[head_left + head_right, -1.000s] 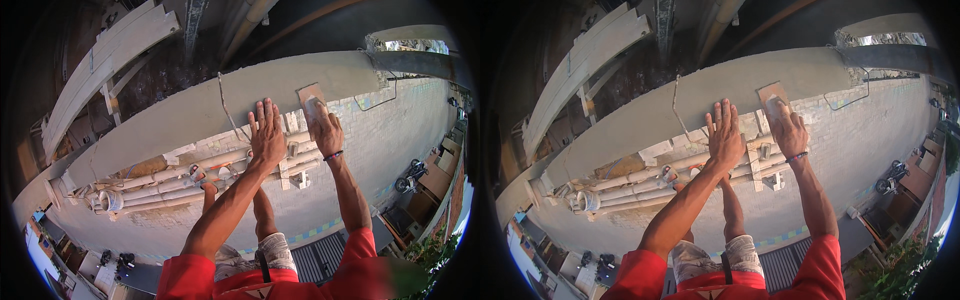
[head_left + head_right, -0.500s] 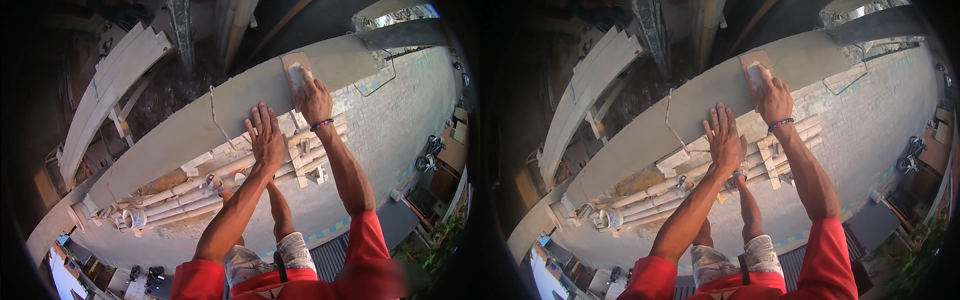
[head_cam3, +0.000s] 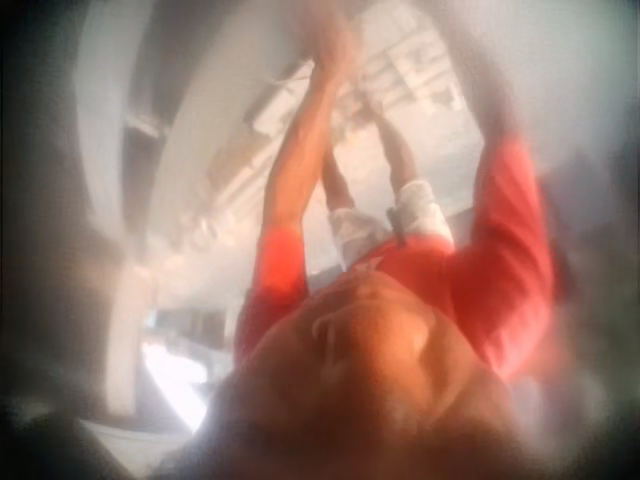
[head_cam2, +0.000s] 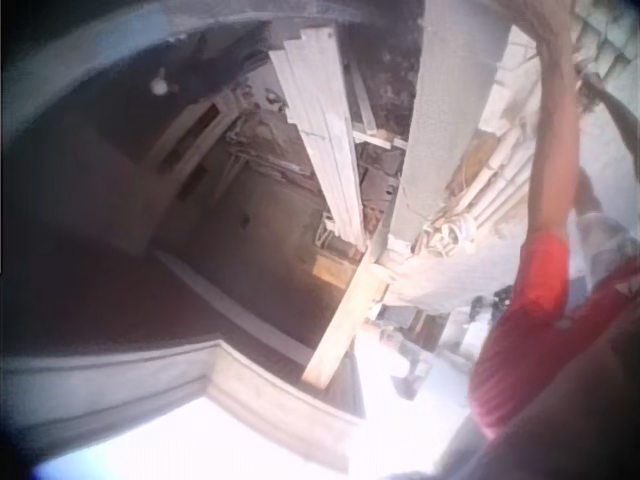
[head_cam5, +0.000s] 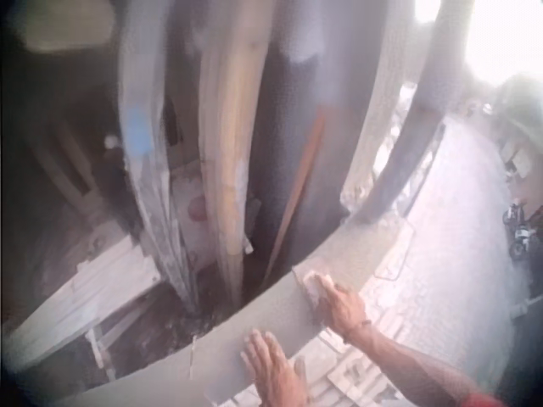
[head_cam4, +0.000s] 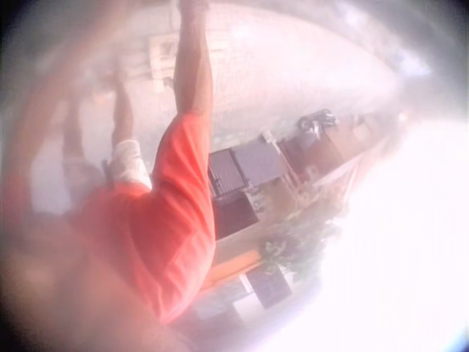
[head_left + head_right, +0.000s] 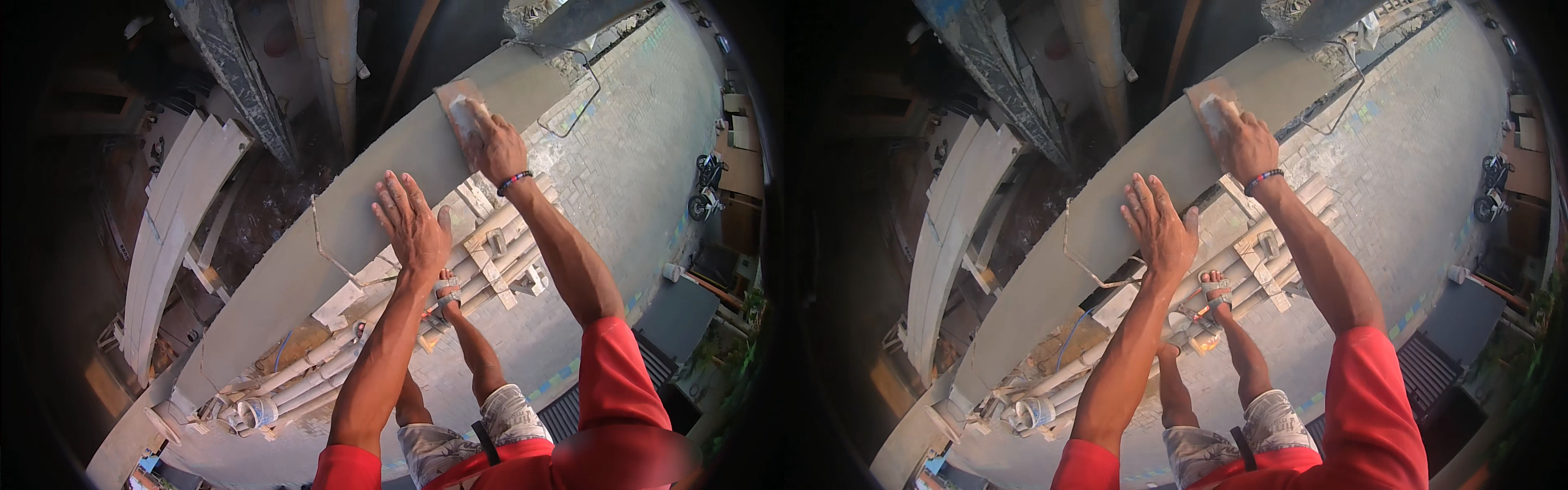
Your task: The person smooths a freshly applied concrete surface on a long beam using a rectangular trowel. They repeatedly rub the trowel along the beam's top and side edges while standing on a bamboo scaffold.
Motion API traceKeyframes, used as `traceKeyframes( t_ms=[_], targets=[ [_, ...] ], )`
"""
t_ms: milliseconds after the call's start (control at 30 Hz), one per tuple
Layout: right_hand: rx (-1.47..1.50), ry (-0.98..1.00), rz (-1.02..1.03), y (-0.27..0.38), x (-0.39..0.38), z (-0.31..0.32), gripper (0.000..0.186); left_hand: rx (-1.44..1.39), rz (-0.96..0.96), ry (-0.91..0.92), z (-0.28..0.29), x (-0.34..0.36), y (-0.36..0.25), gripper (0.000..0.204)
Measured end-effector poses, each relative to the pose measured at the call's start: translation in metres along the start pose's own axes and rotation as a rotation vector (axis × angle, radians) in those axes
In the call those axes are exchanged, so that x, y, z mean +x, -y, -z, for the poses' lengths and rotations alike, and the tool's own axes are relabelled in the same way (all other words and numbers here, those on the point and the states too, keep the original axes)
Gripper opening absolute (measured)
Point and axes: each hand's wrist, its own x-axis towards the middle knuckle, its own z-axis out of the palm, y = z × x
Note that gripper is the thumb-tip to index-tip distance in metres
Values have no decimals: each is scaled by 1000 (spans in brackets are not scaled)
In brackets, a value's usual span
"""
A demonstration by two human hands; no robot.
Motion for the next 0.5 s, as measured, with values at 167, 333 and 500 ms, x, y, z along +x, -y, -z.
traceKeyframes(
  t_ms=[167, 333, 500],
  targets=[
    [-48, 112, 95, -47, -31, 28, 51, 85, -33, -79, -3, 40, -1, 83],
    [-103, -101, -198, -79, 48, 26, 49, 149, -93, -135, -19, 70, -12, 80],
    [36, 140, 238, -31, -7, 11, 49, 200, -24, -147, -31, 73, -4, 76]
  ],
)
